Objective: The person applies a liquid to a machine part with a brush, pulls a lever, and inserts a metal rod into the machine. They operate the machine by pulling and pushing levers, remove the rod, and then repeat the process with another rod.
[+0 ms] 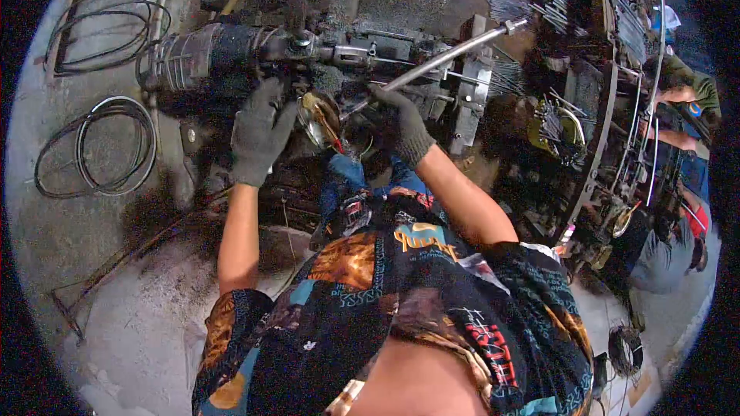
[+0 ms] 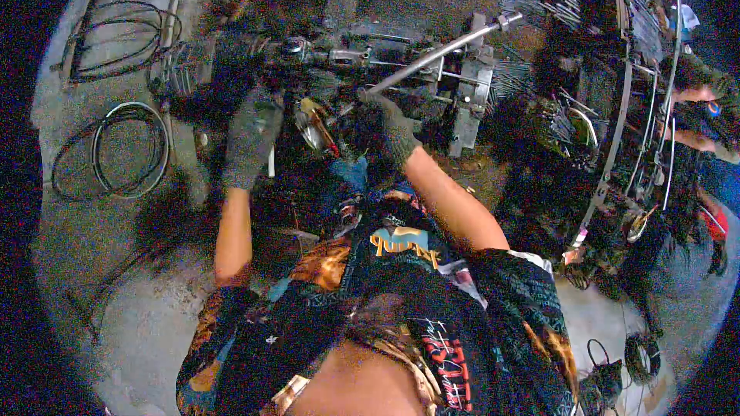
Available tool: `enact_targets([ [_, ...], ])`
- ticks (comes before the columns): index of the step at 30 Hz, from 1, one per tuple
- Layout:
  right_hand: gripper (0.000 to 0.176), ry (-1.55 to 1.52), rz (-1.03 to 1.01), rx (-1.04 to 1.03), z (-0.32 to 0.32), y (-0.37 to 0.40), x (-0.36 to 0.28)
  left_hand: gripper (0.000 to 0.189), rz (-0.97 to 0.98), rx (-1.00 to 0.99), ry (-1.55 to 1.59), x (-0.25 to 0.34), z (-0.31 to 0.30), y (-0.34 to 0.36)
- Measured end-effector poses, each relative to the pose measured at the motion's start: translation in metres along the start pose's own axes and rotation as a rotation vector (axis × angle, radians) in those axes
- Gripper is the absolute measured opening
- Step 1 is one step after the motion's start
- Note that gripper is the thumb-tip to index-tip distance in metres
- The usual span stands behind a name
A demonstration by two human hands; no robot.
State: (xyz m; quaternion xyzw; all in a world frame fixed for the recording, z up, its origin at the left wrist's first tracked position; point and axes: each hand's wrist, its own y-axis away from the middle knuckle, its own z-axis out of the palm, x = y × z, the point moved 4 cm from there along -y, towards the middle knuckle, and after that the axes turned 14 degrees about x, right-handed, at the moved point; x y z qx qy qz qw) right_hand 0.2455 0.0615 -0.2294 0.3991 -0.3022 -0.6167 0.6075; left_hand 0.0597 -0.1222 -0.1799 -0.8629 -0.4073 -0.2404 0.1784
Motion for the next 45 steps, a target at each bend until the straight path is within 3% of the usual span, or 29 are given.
enact_targets([
  [2,0.016,-0.018,0.008,-0.024,0.04,0.019,-0.006,0.054,0.305,0.362,0.045,0.077,-0.039,-0.056],
  [4,0.02,-0.038,0.012,-0.049,0.047,0.007,0.002,0.057,0.532,0.552,-0.022,0.121,-0.055,-0.102],
  [5,0.02,-0.113,0.009,-0.2,0.038,-0.018,0.014,0.051,0.618,0.592,0.001,0.145,-0.059,-0.122],
  [6,0.037,-0.185,0.007,-0.35,0.026,-0.044,0.026,0.046,0.7,0.631,0.024,0.166,-0.059,-0.138],
  [7,0.037,0.503,-0.687,-0.285,0.011,-0.07,0.027,0.046,0.7,0.631,0.023,0.181,-0.052,-0.15],
  [8,0.037,0.503,-0.687,-0.286,0.016,-0.066,0.026,0.03,0.663,0.589,0.077,0.193,-0.044,-0.163],
  [10,0.036,-0.039,-0.081,-0.137,0.021,-0.062,0.032,0.028,0.629,0.551,0.13,0.191,-0.032,-0.181],
  [13,0.036,-0.009,-0.121,0.013,0.003,-0.063,0.04,0.022,0.709,0.368,-0.059,0.175,-0.022,-0.192],
  [15,0.035,0.662,-0.196,0.211,-0.046,-0.039,0.034,0.019,0.795,0.458,-0.014,0.178,-0.03,-0.187],
  [16,0.035,0.838,-0.518,0.148,-0.066,-0.011,0.02,0.019,0.795,0.456,-0.008,0.179,-0.03,-0.183],
  [17,0.035,1.007,-0.839,0.079,-0.088,0.019,0.001,0.019,0.602,0.427,-0.003,0.175,-0.03,-0.181],
  [18,0.034,1.232,-0.584,0.228,-0.115,0.035,-0.027,0.018,0.411,0.395,0.002,0.169,-0.028,-0.18],
  [19,0.036,1.435,-0.312,0.378,-0.148,0.053,-0.061,0.018,0.411,0.39,0.009,0.166,-0.025,-0.18],
  [20,0.032,1.317,-0.385,0.47,-0.187,0.054,-0.096,0.019,0.438,0.422,0.006,0.161,-0.025,-0.183],
  [22,0.031,1.361,-0.654,0.409,-0.224,0.046,-0.181,0.02,0.469,0.459,0.009,0.162,-0.025,-0.183],
  [23,0.032,1.337,-0.688,0.429,-0.23,0.036,-0.213,0.021,0.453,0.456,0.027,0.163,-0.026,-0.184],
  [26,0.041,1.392,-0.894,0.41,-0.158,0.028,-0.276,0.024,0.458,0.49,0.055,0.166,-0.027,-0.183],
  [28,0.028,1.03,-0.961,0.561,-0.159,-0.04,-0.318,0.025,0.48,0.529,0.069,0.167,-0.026,-0.184],
  [29,0.028,1.03,-0.967,0.553,-0.146,-0.057,-0.33,0.025,0.519,0.542,0.033,0.169,-0.025,-0.184],
  [30,0.027,1.34,-1.19,0.55,-0.115,-0.067,-0.335,0.025,0.556,0.553,-0.004,0.172,-0.024,-0.183],
  [31,0.026,1.653,-1.412,0.533,-0.08,-0.076,-0.331,0.025,0.554,0.561,-0.008,0.175,-0.026,-0.183],
  [32,0.026,1.97,-1.629,0.497,-0.048,-0.082,-0.318,0.027,0.394,0.443,-0.075,0.174,-0.023,-0.186],
  [33,0.029,1.549,-1.395,0.474,-0.023,-0.083,-0.31,0.029,0.233,0.325,-0.139,0.169,-0.02,-0.188],
  [34,0.032,1.144,-1.142,0.438,-0.001,-0.09,-0.294,0.029,0.227,0.331,-0.142,0.163,-0.018,-0.191],
  [36,0.041,1.324,-1.505,0.473,0.023,-0.127,-0.258,0.035,0.642,0.629,0.041,0.161,-0.017,-0.194],
  [38,0.047,1.165,-1.179,0.334,0.05,-0.118,-0.211,0.035,0.575,0.542,-0.027,0.155,-0.02,-0.204],
  [40,0.052,1.231,-1.616,0.256,0.056,-0.11,-0.164,0.036,0.509,0.452,-0.088,0.145,-0.016,-0.212],
  [42,0.05,1.292,-1.506,-0.025,0.065,-0.06,-0.123,0.033,0.564,0.613,0.027,0.138,-0.017,-0.213],
  [45,0.04,1.612,-1.522,-0.186,0.05,-0.02,-0.084,0.027,0.521,0.55,0.035,0.134,-0.02,-0.215],
])
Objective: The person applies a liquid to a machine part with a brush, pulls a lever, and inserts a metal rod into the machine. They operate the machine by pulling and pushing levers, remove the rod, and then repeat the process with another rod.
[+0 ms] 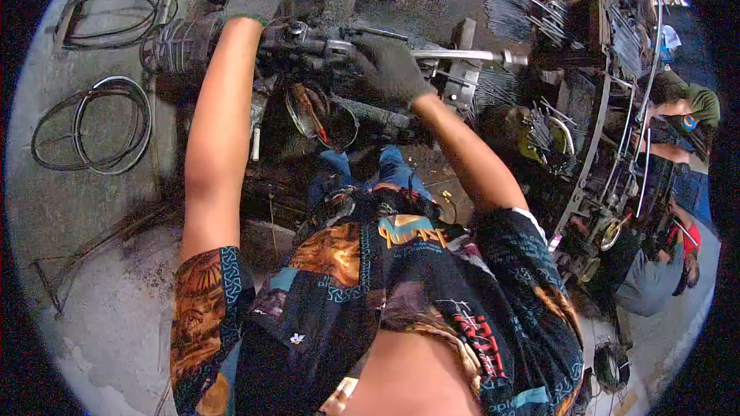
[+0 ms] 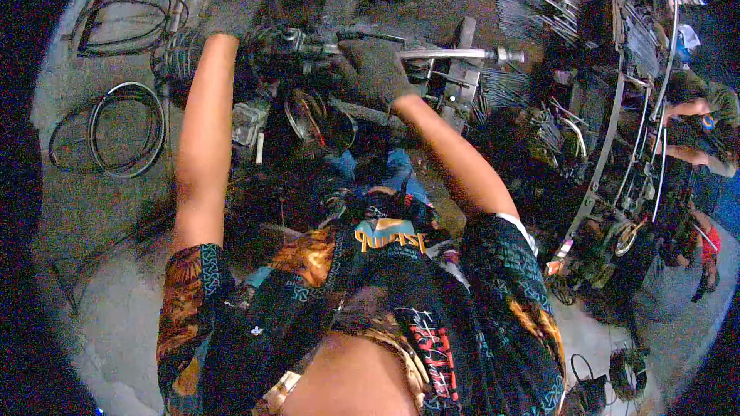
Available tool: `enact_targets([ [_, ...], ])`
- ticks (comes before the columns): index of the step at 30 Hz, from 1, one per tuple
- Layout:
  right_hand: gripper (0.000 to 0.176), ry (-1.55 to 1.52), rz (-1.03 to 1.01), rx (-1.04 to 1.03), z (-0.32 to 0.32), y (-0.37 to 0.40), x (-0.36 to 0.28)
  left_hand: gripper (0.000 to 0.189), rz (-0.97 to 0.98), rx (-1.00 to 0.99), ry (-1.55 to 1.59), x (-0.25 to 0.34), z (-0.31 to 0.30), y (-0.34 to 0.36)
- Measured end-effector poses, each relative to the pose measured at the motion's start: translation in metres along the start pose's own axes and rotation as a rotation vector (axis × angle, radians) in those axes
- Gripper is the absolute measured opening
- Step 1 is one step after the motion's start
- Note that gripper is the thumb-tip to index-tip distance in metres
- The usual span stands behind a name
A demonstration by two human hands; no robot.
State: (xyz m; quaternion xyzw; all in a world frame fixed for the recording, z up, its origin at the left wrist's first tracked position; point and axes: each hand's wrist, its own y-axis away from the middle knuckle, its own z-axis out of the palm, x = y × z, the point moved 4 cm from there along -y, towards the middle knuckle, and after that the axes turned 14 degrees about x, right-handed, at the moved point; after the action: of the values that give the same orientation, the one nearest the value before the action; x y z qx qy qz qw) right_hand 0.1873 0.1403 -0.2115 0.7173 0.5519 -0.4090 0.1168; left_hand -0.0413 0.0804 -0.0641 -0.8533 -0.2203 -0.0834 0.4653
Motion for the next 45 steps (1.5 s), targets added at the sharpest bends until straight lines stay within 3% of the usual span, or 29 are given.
enact_targets([
  [3,0.034,0.077,-0.066,-0.074,-0.016,0.042,-0.018,0.022,0.126,0.144,0.011,0.002,-0.004,0.002],
  [5,0.032,0.068,-0.089,-0.125,-0.031,0.062,-0.018,0.019,0.13,0.122,0.023,0.0,-0.005,0.001],
  [9,0.031,0.22,0.14,-0.177,-0.054,0.079,-0.007,0.015,0.1,0.079,0.016,-0.002,-0.008,-0.001],
  [11,0.033,0.25,0.477,0.032,-0.068,0.083,0.006,0.015,0.092,0.065,-0.026,0.001,-0.009,-0.002],
  [13,0.046,0.098,0.439,0.269,-0.07,0.08,0.03,0.015,0.084,0.048,-0.071,0.0,-0.006,-0.001],
  [16,0.046,0.228,0.533,0.197,-0.075,0.064,0.047,0.019,0.115,0.178,-0.029,0.003,-0.009,0.001],
  [18,0.044,0.028,0.578,0.197,-0.071,0.055,0.053,0.024,0.193,0.162,-0.048,0.006,-0.009,-0.002],
  [19,0.044,0.026,0.574,0.198,-0.07,0.053,0.054,0.024,0.196,0.164,-0.05,0.007,-0.009,-0.002],
  [21,0.039,0.105,0.451,0.165,-0.067,0.047,0.049,0.029,-0.06,0.01,0.042,0.0,-0.002,0.002],
  [22,0.029,0.215,0.369,0.185,-0.054,0.049,0.067,0.029,-0.059,0.014,0.042,0.006,-0.004,-0.001],
  [24,0.028,0.303,0.39,0.135,-0.056,0.046,0.061,0.032,-0.303,-0.16,0.023,0.01,-0.006,-0.004],
  [26,0.029,0.392,0.405,0.085,-0.06,0.043,0.053,0.032,-0.233,-0.116,0.013,0.003,-0.002,-0.001],
  [27,0.031,0.451,0.306,0.106,-0.065,0.043,0.044,0.033,-0.165,-0.08,0.009,0.006,-0.001,0.0],
  [31,0.04,0.546,0.131,0.195,-0.064,0.053,0.059,0.032,-0.323,-0.148,-0.057,0.005,0.007,0.001],
  [33,0.043,0.567,0.109,0.26,-0.066,0.051,0.042,0.033,-0.264,0.003,0.011,-0.004,0.012,0.007],
  [35,0.048,0.334,0.327,0.446,-0.071,0.05,0.038,0.033,-0.266,-0.002,0.06,-0.006,0.012,0.007],
  [36,0.047,0.559,0.131,0.601,-0.077,0.05,0.021,0.032,-0.272,-0.012,0.105,-0.007,0.012,0.007],
  [37,0.047,0.56,0.129,0.603,-0.074,0.049,0.018,0.032,-0.271,-0.009,0.106,-0.008,0.009,0.007],
  [39,0.031,0.203,0.659,0.216,-0.052,0.054,0.04,0.033,-0.181,-0.052,0.009,-0.007,0.009,0.005],
  [40,0.025,0.202,0.508,0.35,-0.044,0.061,0.045,0.033,-0.179,-0.05,0.012,-0.007,0.01,0.004],
  [43,0.021,0.255,0.459,0.327,-0.043,0.059,0.046,0.034,-0.166,-0.007,-0.009,-0.008,0.015,0.005],
  [45,0.022,0.228,0.436,0.336,-0.044,0.062,0.055,0.037,-0.33,-0.072,0.084,-0.009,0.017,0.009],
])
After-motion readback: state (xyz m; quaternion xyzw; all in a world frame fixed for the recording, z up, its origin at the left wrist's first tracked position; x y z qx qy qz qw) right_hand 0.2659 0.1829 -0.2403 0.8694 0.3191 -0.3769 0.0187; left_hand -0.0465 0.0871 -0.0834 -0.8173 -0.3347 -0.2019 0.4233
